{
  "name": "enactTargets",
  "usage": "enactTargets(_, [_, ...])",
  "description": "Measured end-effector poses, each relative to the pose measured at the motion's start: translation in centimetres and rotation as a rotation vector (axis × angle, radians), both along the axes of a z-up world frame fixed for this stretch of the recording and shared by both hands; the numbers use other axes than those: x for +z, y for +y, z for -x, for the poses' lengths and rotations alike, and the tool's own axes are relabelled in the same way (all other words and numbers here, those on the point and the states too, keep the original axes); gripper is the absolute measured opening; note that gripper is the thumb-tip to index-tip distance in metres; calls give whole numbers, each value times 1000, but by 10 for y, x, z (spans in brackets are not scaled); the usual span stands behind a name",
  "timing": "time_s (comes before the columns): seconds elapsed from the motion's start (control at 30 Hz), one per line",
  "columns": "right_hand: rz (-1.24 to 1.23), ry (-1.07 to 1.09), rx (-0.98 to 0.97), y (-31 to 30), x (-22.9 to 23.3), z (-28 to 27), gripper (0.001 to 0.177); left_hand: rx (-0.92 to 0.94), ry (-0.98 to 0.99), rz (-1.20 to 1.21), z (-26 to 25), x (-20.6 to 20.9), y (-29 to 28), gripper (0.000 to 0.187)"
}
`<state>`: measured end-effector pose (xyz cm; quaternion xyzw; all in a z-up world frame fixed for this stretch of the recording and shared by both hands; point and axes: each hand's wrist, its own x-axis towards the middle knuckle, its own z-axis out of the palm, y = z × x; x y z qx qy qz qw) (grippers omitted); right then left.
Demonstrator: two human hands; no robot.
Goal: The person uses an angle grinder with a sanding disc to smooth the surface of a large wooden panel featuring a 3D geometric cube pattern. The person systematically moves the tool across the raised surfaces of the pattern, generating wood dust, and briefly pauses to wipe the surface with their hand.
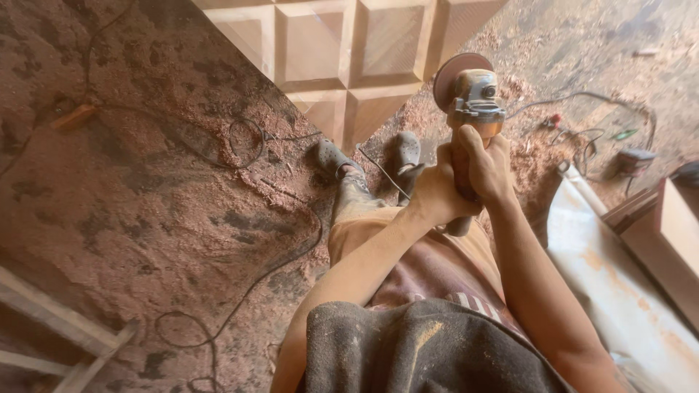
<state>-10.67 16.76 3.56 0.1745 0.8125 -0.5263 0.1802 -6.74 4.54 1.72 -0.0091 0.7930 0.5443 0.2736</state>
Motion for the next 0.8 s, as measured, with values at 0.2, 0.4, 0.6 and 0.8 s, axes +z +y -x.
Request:
enactTargets(0.2, [123,-189,176,-32,0,37,38,12,-165,5,7,-22,-4,57])
enactTargets(0.4, [38,-211,513,-66,0,96,46,320,166,225,27,-46,9,66])
enactTargets(0.6, [-88,-218,665,-40,-7,126,51,353,192,181,58,-34,36,84])
enactTargets(0.8, [-164,-229,386,-3,-4,139,49,139,-145,-77,93,-34,47,88])
